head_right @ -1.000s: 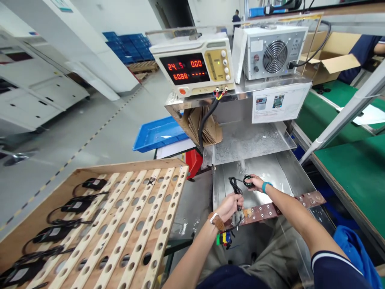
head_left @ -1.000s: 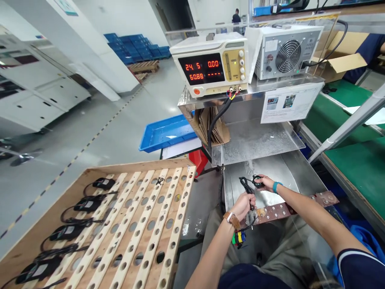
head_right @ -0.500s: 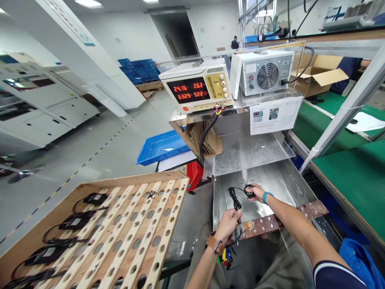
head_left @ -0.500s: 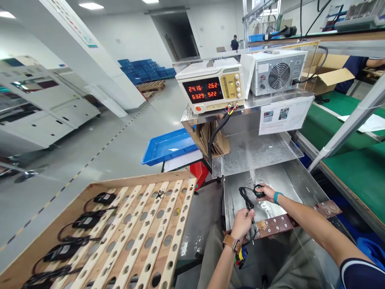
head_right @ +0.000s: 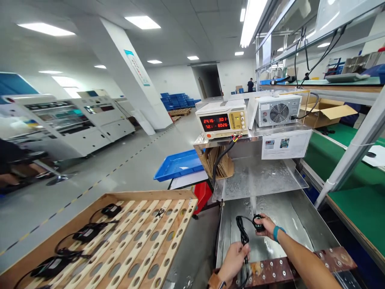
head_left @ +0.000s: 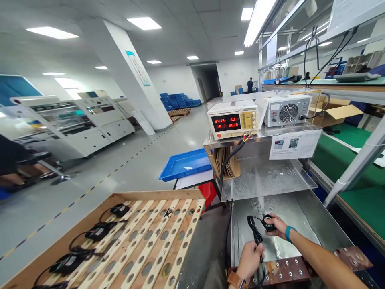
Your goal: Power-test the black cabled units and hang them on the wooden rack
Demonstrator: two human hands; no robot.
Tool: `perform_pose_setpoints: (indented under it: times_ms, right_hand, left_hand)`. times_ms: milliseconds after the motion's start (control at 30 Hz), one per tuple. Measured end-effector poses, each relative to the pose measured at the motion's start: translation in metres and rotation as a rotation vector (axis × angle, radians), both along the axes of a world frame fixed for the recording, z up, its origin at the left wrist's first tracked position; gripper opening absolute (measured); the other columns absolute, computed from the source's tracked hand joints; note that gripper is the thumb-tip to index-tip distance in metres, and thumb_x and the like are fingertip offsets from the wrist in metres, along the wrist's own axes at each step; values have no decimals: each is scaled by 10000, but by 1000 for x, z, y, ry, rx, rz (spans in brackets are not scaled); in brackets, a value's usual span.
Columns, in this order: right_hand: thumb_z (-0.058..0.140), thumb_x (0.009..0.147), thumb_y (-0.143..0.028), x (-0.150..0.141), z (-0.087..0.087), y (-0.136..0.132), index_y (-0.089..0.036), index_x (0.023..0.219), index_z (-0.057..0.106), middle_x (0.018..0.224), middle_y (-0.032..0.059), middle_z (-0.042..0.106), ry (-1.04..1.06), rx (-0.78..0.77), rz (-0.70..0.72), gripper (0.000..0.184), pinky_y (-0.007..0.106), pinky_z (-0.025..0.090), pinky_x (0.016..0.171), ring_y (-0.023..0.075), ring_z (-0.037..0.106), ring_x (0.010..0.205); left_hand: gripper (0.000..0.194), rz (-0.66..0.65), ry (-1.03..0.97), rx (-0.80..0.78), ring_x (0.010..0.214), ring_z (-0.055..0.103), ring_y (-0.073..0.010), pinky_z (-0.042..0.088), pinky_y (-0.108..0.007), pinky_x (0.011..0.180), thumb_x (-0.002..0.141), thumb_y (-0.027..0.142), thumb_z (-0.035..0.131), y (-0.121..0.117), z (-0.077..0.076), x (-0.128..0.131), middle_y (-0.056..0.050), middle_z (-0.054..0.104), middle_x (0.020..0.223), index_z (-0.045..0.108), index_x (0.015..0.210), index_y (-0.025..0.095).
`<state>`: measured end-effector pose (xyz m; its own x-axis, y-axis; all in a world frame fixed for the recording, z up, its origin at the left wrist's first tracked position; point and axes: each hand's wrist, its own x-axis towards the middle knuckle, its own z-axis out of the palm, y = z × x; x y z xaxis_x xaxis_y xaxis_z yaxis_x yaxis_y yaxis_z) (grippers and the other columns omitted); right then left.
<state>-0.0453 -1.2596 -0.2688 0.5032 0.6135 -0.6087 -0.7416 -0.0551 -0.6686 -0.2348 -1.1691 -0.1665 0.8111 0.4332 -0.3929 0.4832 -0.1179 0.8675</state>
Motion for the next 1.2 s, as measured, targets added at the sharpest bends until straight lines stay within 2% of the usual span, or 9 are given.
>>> perform_pose_setpoints:
  times_ms: [200,333,467,633,733,867,967,1100,1200]
  right_hand:
    - [791,696,-247,0,9,-6,-212,978,562,827,31,617,-74,27,47,366,352,602,621,205,634,737]
    - [801,726,-295,1,17,-10,-199,1007,581,857,44,631,-72,0,58,369,364,610,638,216,649,758]
    - [800,732,-267,2,21,-11,-199,1025,580,879,46,631,-60,-16,47,373,371,617,648,208,645,773]
    - [767,743,-209,4,26,-10,-195,1020,543,859,23,617,-54,-24,38,357,362,617,646,180,636,719]
    - [760,769,-225,8,36,-10,-202,1058,521,829,15,615,-61,-28,53,376,366,613,632,178,634,668]
    - [685,889,-428,8,60,-12,-176,1042,554,870,65,642,14,115,175,322,393,605,707,198,651,682]
    - [460,971,-620,1,79,-15,-152,1053,582,926,115,656,134,255,244,491,404,590,757,224,665,741]
    - [340,996,-595,-11,91,-23,-153,1091,576,925,123,666,222,303,259,509,454,573,755,247,667,765]
    - [356,991,-571,-14,91,-31,-142,1068,590,929,133,671,250,349,274,494,469,559,787,255,665,799]
  left_hand:
    - [429,44,-59,-152,557,548,-155,336,-258,553,776,603,635,-7,21,1,-73,674,663,568,761,179]
    - [465,92,-25,-194,548,545,-138,303,-237,527,734,612,679,-10,28,2,-92,686,687,577,763,160]
    - [452,118,-18,-221,589,583,-148,326,-229,529,731,584,699,-11,26,5,-86,684,692,592,785,148]
    - [411,302,-23,-188,670,632,-178,391,-236,568,766,550,679,-7,12,22,-64,661,709,529,786,168]
    - [293,188,-130,-45,703,607,-174,428,-264,644,838,454,618,2,13,34,-49,643,766,517,843,179]
    - [143,13,-292,228,855,581,-187,426,-302,803,852,283,577,20,34,49,-56,606,903,497,915,183]
    - [351,-231,-352,406,940,574,-222,430,-333,862,756,281,698,31,56,61,-73,585,1002,510,1033,174]
    - [795,-641,-338,643,1086,560,-294,453,-379,911,605,403,842,34,76,77,-98,543,1201,466,1280,218]
    - [849,-847,-258,769,1117,564,-315,467,-395,920,605,414,839,30,84,89,-88,565,1218,430,1333,257]
